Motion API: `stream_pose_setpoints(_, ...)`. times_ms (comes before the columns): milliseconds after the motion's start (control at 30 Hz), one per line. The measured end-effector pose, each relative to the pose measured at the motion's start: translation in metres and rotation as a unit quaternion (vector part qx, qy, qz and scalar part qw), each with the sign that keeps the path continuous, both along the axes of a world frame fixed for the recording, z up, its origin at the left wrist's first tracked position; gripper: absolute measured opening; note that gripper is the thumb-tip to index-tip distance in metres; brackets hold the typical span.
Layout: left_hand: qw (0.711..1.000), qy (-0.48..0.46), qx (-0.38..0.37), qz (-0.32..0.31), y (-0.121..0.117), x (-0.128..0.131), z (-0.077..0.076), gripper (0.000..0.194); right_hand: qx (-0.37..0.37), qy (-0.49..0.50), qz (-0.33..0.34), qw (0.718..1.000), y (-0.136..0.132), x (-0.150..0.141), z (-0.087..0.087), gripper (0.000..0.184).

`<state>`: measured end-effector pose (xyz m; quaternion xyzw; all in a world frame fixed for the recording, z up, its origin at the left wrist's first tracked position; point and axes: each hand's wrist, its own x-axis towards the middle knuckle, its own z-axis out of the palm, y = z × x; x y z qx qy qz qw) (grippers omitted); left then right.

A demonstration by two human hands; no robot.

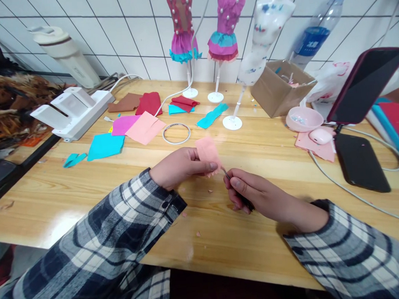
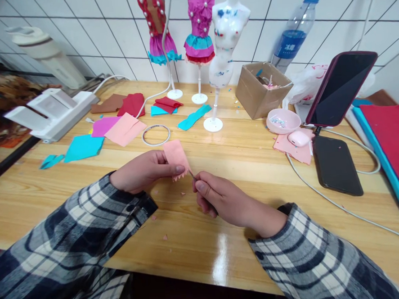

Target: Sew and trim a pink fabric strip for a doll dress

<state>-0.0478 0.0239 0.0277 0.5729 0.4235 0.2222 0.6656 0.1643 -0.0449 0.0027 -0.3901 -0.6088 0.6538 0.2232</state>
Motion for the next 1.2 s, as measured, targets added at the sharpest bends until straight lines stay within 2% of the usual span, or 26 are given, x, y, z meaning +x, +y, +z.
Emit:
stream_pose_setpoints(233, 0.999, 0.042, 0.019, -0.007, 0.0012, -0.0026, -0.0005, 0.023, -0.033, 0.019, -0.003, 0.999, 0.0003, 0.0003, 0.0034, 0.036)
stream_pose_setpoints(500, 1.0, 0.026, 0.002, -0.005, 0.0015, -0.0018, -0.002, 0.021, -0.065, 0.031, -0.008, 0.997, 0.0025, -0.001, 0.0033, 0.036)
stream_pose_setpoints(633, 1.0, 0.011, -0.006, 0.001, 0.001, -0.0008, -0.0012, 0.022, -0.061, 0.033, -0.01, 0.998, 0.0025, -0.0011, 0.0025, 0.035)
stream_pose_setpoints(867, 1.0, 0.005, -0.01, 0.011, -0.0003, -0.0002, -0.0024, 0.026, -0.012, 0.025, -0.007, 1.0, 0.0014, -0.0017, -0.0004, 0.034)
stream_pose_setpoints(1000, 1.0, -0.004, -0.016, 0.013, 0.0002, -0.0003, -0.0042, 0.025, -0.021, 0.029, -0.011, 0.999, 0.0014, -0.0012, -0.0003, 0.034)
stream_pose_setpoints(1200, 0.994, -0.057, -0.023, 0.091, 0.0002, 0.0013, -0.004, 0.026, -0.03, 0.044, -0.029, 0.998, 0.001, -0.0036, -0.0004, 0.034)
